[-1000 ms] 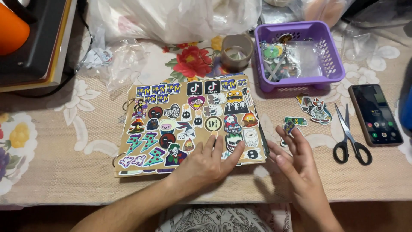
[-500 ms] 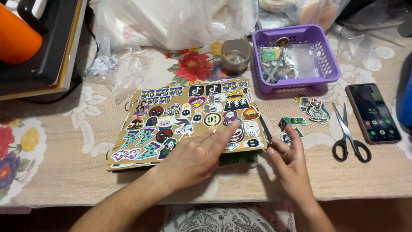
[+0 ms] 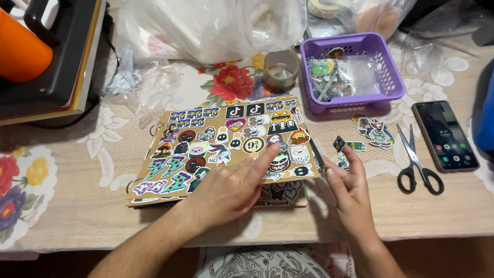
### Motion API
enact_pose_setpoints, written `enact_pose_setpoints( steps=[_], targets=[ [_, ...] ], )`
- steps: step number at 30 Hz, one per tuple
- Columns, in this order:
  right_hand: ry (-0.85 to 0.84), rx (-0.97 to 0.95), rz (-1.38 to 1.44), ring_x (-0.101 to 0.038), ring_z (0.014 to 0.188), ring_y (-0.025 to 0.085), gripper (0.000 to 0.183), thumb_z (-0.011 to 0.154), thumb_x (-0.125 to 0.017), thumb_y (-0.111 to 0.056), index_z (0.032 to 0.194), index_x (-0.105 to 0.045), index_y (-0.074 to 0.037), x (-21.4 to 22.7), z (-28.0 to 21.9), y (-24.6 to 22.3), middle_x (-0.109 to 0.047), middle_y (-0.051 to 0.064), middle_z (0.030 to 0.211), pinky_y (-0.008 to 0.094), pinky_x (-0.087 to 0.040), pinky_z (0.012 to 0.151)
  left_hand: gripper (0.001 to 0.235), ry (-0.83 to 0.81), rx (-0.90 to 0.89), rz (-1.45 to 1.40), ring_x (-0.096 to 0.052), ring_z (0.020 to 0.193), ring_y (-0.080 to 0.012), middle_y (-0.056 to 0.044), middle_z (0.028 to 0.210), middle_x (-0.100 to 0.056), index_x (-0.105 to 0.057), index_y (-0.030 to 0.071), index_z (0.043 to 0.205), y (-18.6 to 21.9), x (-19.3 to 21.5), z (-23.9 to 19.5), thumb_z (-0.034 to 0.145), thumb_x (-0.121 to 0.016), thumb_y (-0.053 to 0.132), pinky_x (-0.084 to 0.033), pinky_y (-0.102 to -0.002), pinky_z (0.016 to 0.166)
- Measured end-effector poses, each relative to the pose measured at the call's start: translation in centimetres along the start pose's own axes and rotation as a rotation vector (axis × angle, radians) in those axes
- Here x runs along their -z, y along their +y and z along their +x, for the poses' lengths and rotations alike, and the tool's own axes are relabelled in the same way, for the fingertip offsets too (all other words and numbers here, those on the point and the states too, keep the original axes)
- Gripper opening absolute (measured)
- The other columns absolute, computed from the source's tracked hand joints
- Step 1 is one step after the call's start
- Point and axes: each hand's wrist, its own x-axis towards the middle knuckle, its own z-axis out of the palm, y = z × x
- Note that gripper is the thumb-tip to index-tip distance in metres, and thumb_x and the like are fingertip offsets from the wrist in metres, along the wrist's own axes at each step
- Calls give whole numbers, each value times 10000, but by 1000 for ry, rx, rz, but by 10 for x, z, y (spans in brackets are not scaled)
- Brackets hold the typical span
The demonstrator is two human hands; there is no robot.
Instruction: Decorating a notebook cover by selecting and adhering various stickers from a collection.
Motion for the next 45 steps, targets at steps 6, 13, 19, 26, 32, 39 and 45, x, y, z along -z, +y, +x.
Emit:
enact_pose_setpoints(
  steps=[6, 13, 19, 26, 32, 39, 45],
  targets=[
    [-198, 167, 167, -630, 1019, 206, 761, 960, -565, -201, 1619, -205, -74, 24, 14, 25, -669, 157, 1095, 337, -454, 971, 721, 194, -75, 125, -751, 1000, -318, -132, 1135, -763, -409, 26, 1499, -2, -7, -1, 801, -586, 67, -597, -398, 840],
    [-245, 163, 208, -572, 1238, 373, 753, 914, -504, -154, 1566, -146, -39, -18, -12, -24, -538, 347, 1366, 441, -416, 1079, 471, 393, -62, 517, -773, 1082, -307, -199, 1215, -733, -305, 62, 1514, 15, -27, -17, 1126, -544, 181, -531, -331, 618],
    [-441, 415, 112, -592, 1300, 472, 644, 910, -623, -221, 1462, -312, -106, -32, 4, -56, -540, 389, 1381, 506, -458, 1129, 874, 769, 42, 255, -822, 904, -345, -272, 1121, -736, -82, -6, 1589, -2, -13, -39, 791, -429, -90, -528, -260, 434],
    [-263, 493, -414, -681, 867, 145, 123, 939, -706, -75, 1058, -710, -47, -26, 109, -35, -721, 73, 962, 255, -608, 781, 452, 1144, 417, -868, -697, 1078, -466, -458, 1163, -622, -341, 50, 1378, 18, 29, -53, 943, -445, 116, -563, -521, 1054],
    [-421, 215, -879, -740, 805, 138, 402, 804, -807, -50, 1184, -681, -93, -61, 152, -27, -772, 62, 842, 289, -598, 826, 1138, 1219, 535, -334, -766, 874, -489, -508, 1072, -651, -109, 319, 1663, 29, 42, -48, 889, -773, -184, -692, -529, 927],
    [-534, 73, -1190, -714, 829, 126, 45, 833, -821, -147, 871, -813, -123, -84, 191, -23, -805, 14, 880, 303, -538, 862, 1250, 1339, 808, -498, -802, 877, -441, -476, 1010, -715, -159, 439, 1645, 46, 51, -44, 812, -856, -180, -698, -422, 830],
    [-502, 61, -1259, -700, 836, 121, 51, 845, -816, -169, 887, -811, -141, -89, 196, -12, -801, -1, 903, 296, -541, 829, 1218, 1396, 698, -295, -787, 953, -437, -419, 1015, -718, -203, 371, 1700, 40, 40, -35, 856, -868, -202, -657, -464, 1072]
  ],
)
